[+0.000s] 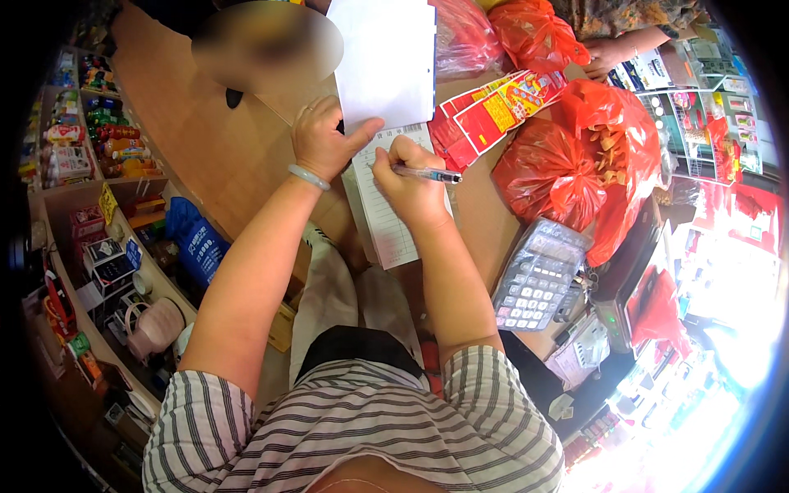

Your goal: The person unpacks bundles of dried noodles from a cardboard box and places them into a red plastic bag. They then weigh the bag on a digital scale, tie it shut, and place it on the counter. Finally, the person uses a calculator and writes on a notepad.

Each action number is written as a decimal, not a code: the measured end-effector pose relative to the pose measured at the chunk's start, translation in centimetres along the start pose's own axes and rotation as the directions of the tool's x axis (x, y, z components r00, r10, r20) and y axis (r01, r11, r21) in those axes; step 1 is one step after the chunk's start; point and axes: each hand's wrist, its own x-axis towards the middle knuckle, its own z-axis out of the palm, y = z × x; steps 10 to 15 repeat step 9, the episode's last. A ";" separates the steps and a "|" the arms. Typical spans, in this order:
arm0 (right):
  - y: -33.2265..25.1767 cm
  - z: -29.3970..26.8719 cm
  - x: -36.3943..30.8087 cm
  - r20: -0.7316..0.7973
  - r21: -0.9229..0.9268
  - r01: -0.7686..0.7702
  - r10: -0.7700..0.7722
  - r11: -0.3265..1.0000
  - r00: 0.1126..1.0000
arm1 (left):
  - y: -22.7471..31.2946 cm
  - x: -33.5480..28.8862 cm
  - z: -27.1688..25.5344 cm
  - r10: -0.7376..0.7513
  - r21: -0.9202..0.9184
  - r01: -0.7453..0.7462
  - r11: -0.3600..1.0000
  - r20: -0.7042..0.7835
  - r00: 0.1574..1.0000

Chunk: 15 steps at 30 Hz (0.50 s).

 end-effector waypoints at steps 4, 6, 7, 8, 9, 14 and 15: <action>0.0 0.0 0.0 0.010 0.031 -0.022 0.022 0.999 1.000 | 0.2 0.1 -0.1 0.003 -0.008 -0.003 1.000 -0.007 1.000; 0.1 0.1 0.0 0.012 0.025 -0.032 0.032 0.999 0.999 | 0.2 0.1 -0.2 -0.001 0.002 0.001 1.000 -0.001 1.000; 0.0 0.1 0.1 0.017 0.014 -0.026 0.026 1.000 1.000 | 0.1 0.1 -0.1 -0.005 0.008 0.005 1.000 0.006 1.000; 0.0 0.1 0.1 0.020 0.003 -0.021 0.021 1.000 1.000 | 0.0 0.0 -0.1 -0.009 0.012 0.009 1.000 0.014 1.000; 0.1 0.0 0.0 0.027 0.026 -0.024 0.024 0.999 0.999 | 0.0 0.0 -0.1 -0.016 0.012 0.016 1.000 0.024 1.000; 0.1 0.0 0.0 0.027 0.026 -0.024 0.024 0.999 0.999 | 0.0 0.0 -0.1 -0.016 0.012 0.016 1.000 0.024 1.000; 0.1 0.0 0.0 0.027 0.026 -0.024 0.024 0.999 0.999 | 0.0 0.0 -0.1 -0.016 0.012 0.016 1.000 0.024 1.000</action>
